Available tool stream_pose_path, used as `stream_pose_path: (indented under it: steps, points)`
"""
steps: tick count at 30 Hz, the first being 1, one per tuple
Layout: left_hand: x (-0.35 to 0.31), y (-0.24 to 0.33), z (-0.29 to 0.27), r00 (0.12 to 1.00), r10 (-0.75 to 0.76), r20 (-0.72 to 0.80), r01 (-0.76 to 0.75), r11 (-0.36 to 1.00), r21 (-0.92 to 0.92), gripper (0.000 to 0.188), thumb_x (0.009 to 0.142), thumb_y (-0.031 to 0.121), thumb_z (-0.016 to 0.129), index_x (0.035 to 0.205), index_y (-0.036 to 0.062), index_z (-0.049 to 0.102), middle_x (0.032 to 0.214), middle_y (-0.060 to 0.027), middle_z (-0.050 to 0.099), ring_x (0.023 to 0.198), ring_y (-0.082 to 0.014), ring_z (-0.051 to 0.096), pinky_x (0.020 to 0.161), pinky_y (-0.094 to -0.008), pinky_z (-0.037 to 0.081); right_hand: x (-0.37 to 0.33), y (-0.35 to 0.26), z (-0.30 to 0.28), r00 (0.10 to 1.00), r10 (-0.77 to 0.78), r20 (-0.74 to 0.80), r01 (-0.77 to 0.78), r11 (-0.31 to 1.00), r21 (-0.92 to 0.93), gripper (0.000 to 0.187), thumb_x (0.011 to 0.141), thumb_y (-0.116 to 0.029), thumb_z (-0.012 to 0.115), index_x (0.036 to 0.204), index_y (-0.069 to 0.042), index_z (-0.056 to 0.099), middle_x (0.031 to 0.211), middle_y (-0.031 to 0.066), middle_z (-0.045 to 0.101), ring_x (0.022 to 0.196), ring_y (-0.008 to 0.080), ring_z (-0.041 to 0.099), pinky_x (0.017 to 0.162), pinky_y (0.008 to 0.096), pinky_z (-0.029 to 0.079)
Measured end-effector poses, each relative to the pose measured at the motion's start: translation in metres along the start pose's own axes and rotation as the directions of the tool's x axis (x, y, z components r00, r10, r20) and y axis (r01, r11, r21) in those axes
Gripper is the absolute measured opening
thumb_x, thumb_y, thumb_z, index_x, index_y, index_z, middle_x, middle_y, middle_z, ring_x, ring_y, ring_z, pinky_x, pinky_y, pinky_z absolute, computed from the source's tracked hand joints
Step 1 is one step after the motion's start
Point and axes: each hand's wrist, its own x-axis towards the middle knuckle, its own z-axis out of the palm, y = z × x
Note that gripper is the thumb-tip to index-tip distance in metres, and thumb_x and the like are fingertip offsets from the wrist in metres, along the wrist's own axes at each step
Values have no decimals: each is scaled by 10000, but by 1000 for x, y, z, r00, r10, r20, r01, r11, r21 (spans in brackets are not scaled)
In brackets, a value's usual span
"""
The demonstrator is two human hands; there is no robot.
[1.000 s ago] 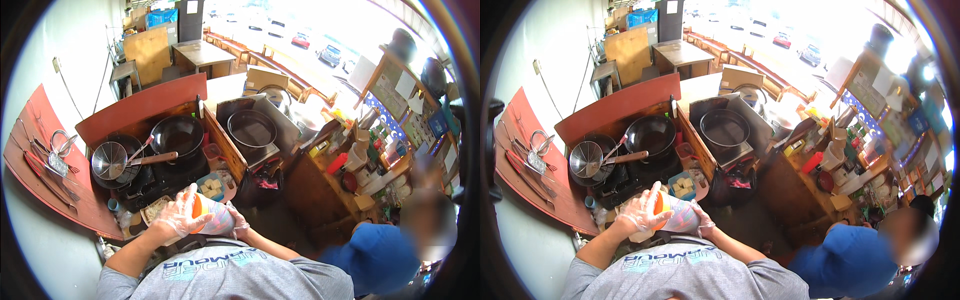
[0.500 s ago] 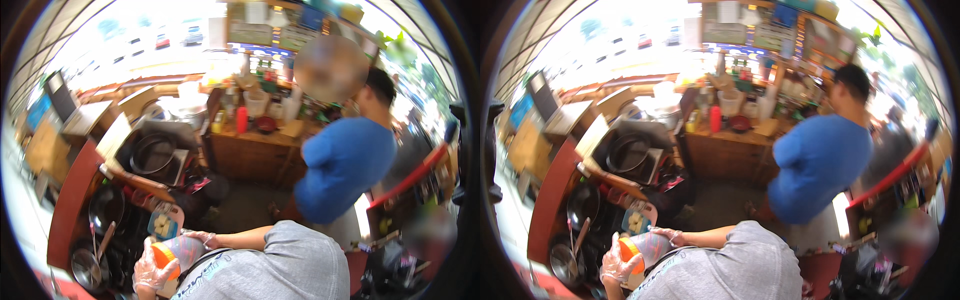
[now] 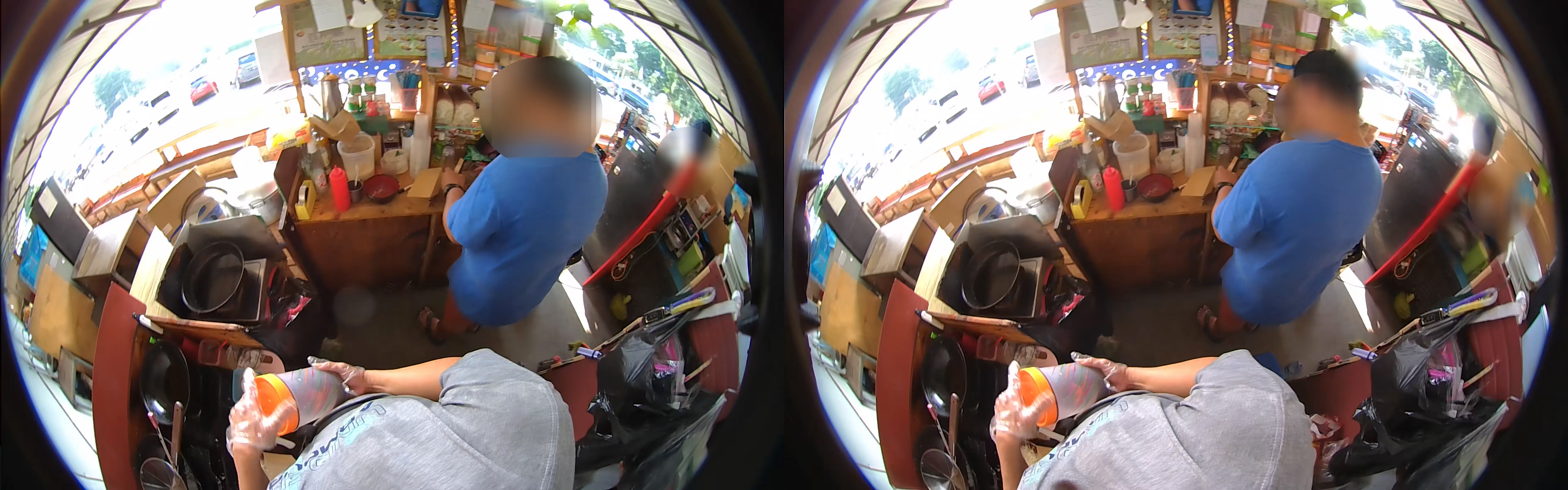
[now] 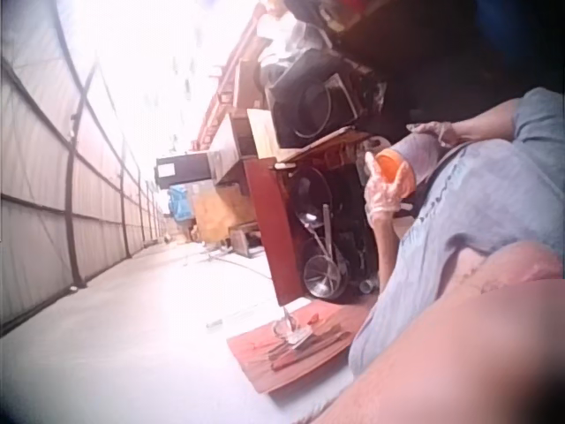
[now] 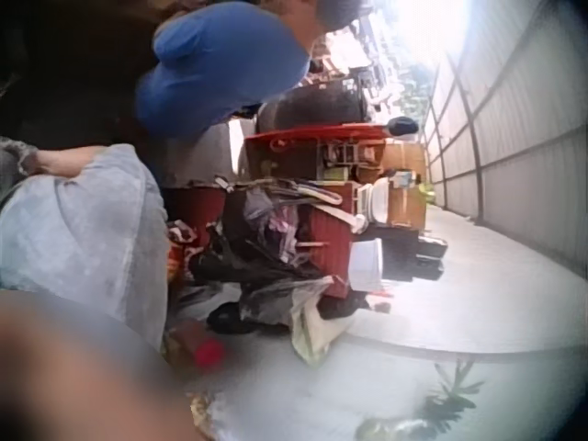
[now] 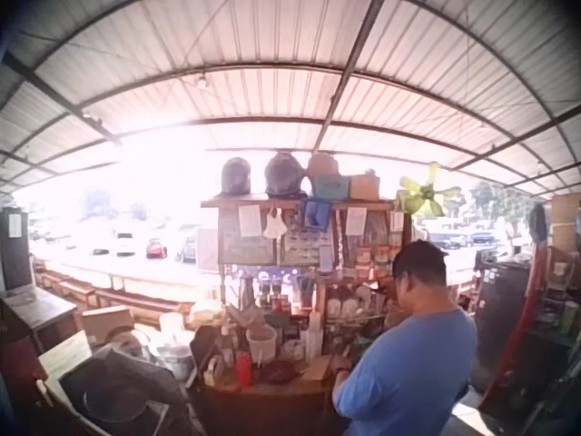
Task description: The person assembles a takeout order by placing shredded ingredients into a cardboard box, adding a dark granular topping from a container with a pink spoon, and sprinkling a white powder from a small jar. They then close the box and secure it with a rubber band.
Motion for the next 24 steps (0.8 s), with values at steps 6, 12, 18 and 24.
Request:
stream_pose_path:
  steps: [6, 12, 18, 24]
  points:
    - [13, -7, 12, 990, 134, -32, -133, 991, 34, 1300, 724, 654, 847, 1641, -27, 226, 1526, -324, 479, 1324, -485, 573, 1097, -465, 485, 0, -9, -9, 986, 129, 107, -136, 989, 61, 595, 975, -514, 683, 1410, -110, 630, 1352, 128, 698, 1231, 301, 673, 1092, 521, 520]
    - [12, -20, 22, 971, 222, -92, -232, 967, -105, 1309, 668, 489, 899, 1643, -31, 199, 1598, -282, 398, 1496, -459, 388, 1253, -473, 321, 8, -13, 0, 990, 143, 7, -142, 988, -57, 640, 1011, -542, 584, 1433, -62, 605, 1389, 161, 676, 1248, 351, 663, 1084, 564, 523]
    - [-2, -42, 32, 916, -356, -183, 218, 828, -516, 1259, 754, 503, 849, 1658, -37, 158, 1526, -269, 514, 1403, -370, 539, 1189, -404, 409, 34, -5, 4, 969, 233, 80, -231, 972, -35, 651, 984, -536, 620, 1475, -114, 554, 1414, 145, 637, 1284, 344, 628, 1093, 604, 508]
    - [-35, -88, 41, 853, -489, -184, -182, 51, -982, 832, 923, 343, 765, 1590, 6, 399, 1290, -97, 651, 1179, -188, 639, 1046, -357, 522, 57, -1, 24, 923, 333, 192, -344, 939, 23, 658, 951, -559, 627, 1454, -135, 604, 1426, 141, 651, 1269, 349, 655, 1090, 589, 520]
